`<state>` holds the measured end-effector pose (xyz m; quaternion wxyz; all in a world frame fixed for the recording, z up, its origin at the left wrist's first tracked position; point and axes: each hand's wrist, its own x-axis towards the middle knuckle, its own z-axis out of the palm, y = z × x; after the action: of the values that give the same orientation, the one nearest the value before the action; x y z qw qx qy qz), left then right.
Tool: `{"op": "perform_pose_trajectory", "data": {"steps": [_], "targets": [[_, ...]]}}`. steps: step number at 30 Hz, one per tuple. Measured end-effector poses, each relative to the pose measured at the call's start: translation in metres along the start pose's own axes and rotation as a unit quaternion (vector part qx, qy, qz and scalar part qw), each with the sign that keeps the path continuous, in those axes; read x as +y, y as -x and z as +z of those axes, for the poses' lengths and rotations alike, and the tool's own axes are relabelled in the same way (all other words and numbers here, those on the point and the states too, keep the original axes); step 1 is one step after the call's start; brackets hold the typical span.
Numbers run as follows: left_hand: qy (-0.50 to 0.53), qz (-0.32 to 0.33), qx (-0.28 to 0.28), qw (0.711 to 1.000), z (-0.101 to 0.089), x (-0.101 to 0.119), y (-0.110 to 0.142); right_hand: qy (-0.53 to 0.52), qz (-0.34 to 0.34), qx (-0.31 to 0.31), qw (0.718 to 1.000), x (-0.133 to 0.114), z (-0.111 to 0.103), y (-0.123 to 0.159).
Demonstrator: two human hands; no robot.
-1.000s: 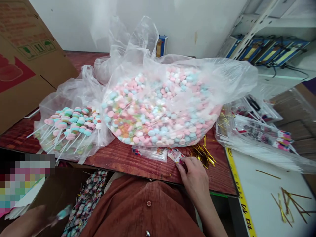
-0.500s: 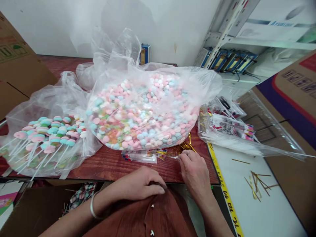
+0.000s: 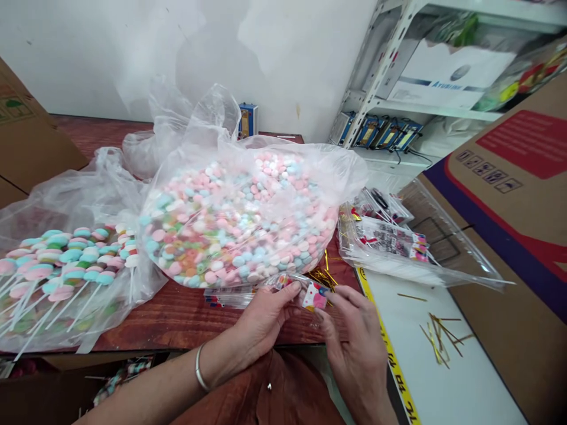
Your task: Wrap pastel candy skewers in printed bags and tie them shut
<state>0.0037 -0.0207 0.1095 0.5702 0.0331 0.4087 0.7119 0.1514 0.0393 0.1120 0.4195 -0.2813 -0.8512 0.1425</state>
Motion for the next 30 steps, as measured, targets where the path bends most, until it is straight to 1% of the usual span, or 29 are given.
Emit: {"op": "perform_pose_trajectory", "data": {"steps": [1,2,3,4,5,6,7,8,10,13,17,20,22,24,27,29,30], "targets": [[0.001,0.027,0.008,1.0,0.001,0.001,0.0,-0.067,0.084,0.006,0.994,0.001,0.006,0.004],[0.002,0.048,0.009,0.999,0.001,0.001,0.0,-0.147,0.168,-0.003,0.975,0.001,0.013,0.007],[0.002,0.067,0.006,0.998,0.001,0.001,0.001,-0.233,0.242,-0.022,0.942,0.001,0.019,0.01],[0.001,0.084,0.001,0.996,0.001,0.0,0.001,-0.312,0.297,-0.042,0.901,0.0,0.025,0.011],[-0.006,0.099,-0.005,0.995,0.001,-0.001,0.002,-0.375,0.332,-0.056,0.864,-0.002,0.03,0.011],[-0.016,0.113,-0.012,0.993,0.0,-0.002,0.003,-0.416,0.352,-0.063,0.836,-0.005,0.034,0.01],[-0.03,0.125,-0.018,0.992,-0.002,-0.002,0.004,-0.435,0.362,-0.067,0.822,-0.008,0.036,0.009],[-0.046,0.135,-0.023,0.989,-0.004,-0.002,0.005,-0.437,0.365,-0.07,0.819,-0.012,0.037,0.007],[-0.076,0.153,-0.022,0.985,-0.009,-0.002,0.006,-0.41,0.36,-0.082,0.834,-0.018,0.036,0.001],[-0.09,0.171,0.001,0.981,-0.016,0.002,0.005,-0.361,0.332,-0.109,0.865,-0.025,0.033,-0.006],[-0.055,0.179,0.01,0.982,-0.019,0.008,0.005,-0.304,0.284,-0.123,0.901,-0.03,0.037,-0.007],[-0.013,0.168,0.023,0.985,-0.018,0.015,0.006,-0.236,0.228,-0.11,0.938,-0.033,0.041,-0.006],[0.017,0.15,0.035,0.988,-0.018,0.02,0.006,-0.207,0.185,-0.099,0.956,-0.035,0.043,-0.006],[0.057,0.122,0.041,0.99,-0.021,0.024,0.006,-0.204,0.155,-0.099,0.961,-0.037,0.044,-0.006],[0.137,0.091,0.048,0.985,-0.025,0.029,0.006,-0.229,0.153,-0.09,0.957,-0.041,0.041,-0.007],[0.18,0.088,0.057,0.978,-0.027,0.032,0.006,-0.239,0.16,-0.065,0.956,-0.044,0.038,-0.006],[0.193,0.09,0.062,0.975,-0.027,0.034,0.006,-0.237,0.151,-0.046,0.959,-0.045,0.037,-0.006]]}}
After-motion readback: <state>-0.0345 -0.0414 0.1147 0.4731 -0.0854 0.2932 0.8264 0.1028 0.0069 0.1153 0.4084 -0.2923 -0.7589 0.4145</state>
